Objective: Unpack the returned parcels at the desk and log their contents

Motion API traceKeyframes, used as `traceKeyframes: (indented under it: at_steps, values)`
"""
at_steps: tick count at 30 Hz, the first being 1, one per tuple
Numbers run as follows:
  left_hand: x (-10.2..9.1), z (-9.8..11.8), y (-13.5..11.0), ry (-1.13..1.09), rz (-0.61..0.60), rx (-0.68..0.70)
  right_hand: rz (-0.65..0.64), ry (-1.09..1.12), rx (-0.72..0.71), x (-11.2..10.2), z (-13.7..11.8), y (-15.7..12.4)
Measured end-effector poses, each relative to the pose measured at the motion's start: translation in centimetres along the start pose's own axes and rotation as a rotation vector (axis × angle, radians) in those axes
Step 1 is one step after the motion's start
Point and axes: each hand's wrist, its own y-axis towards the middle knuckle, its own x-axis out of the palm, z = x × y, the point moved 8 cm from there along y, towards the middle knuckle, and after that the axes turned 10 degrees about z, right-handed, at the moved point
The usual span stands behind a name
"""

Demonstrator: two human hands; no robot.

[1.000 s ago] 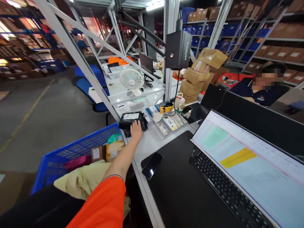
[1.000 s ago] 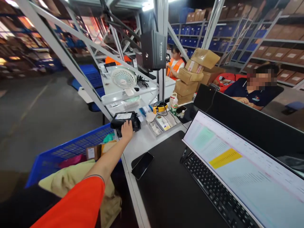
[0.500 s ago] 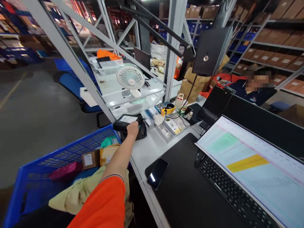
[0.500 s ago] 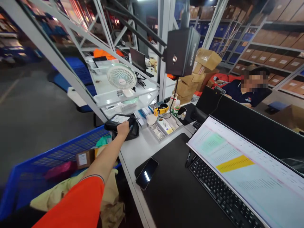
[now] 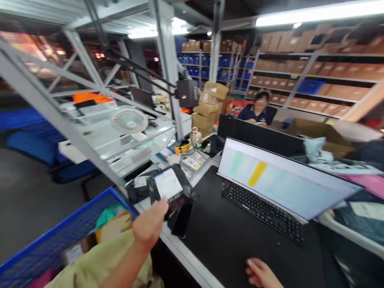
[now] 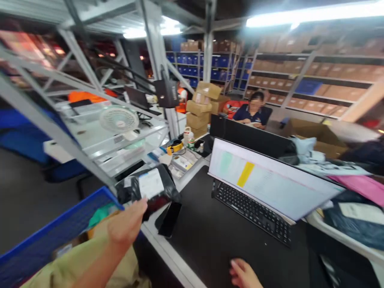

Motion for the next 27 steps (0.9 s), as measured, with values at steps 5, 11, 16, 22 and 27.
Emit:
traceKeyframes:
  at_steps: [5, 11, 16, 22, 27]
  values:
    - [1.1, 18.4, 1.0, -0.618, -0.156, 0.182, -0.343, 0.822, 0.121, 2.3, -6.1, -3.6]
    - [2.5, 31.2, -1.3, -1.034, -0.534, -0.002, -0.194, 0.914, 0.119, -5.4, -1.9, -6.1]
    - [7.3, 31.4, -8.1, -1.145, -0.842, -1.115, -0.066, 0.820, -0.023, -10.1, 1.3, -8.4]
    - [9.5, 36.2, -13.4, -1.374, -0.885, -1.959, 0.059, 0.459, -0.189, -13.6, 2.2, -9.2]
    - [9.9, 33.5, -15.0, -1.129, -0.746, -2.034, 1.051, -0.187, -0.107, -29.1, 10.9, -11.9]
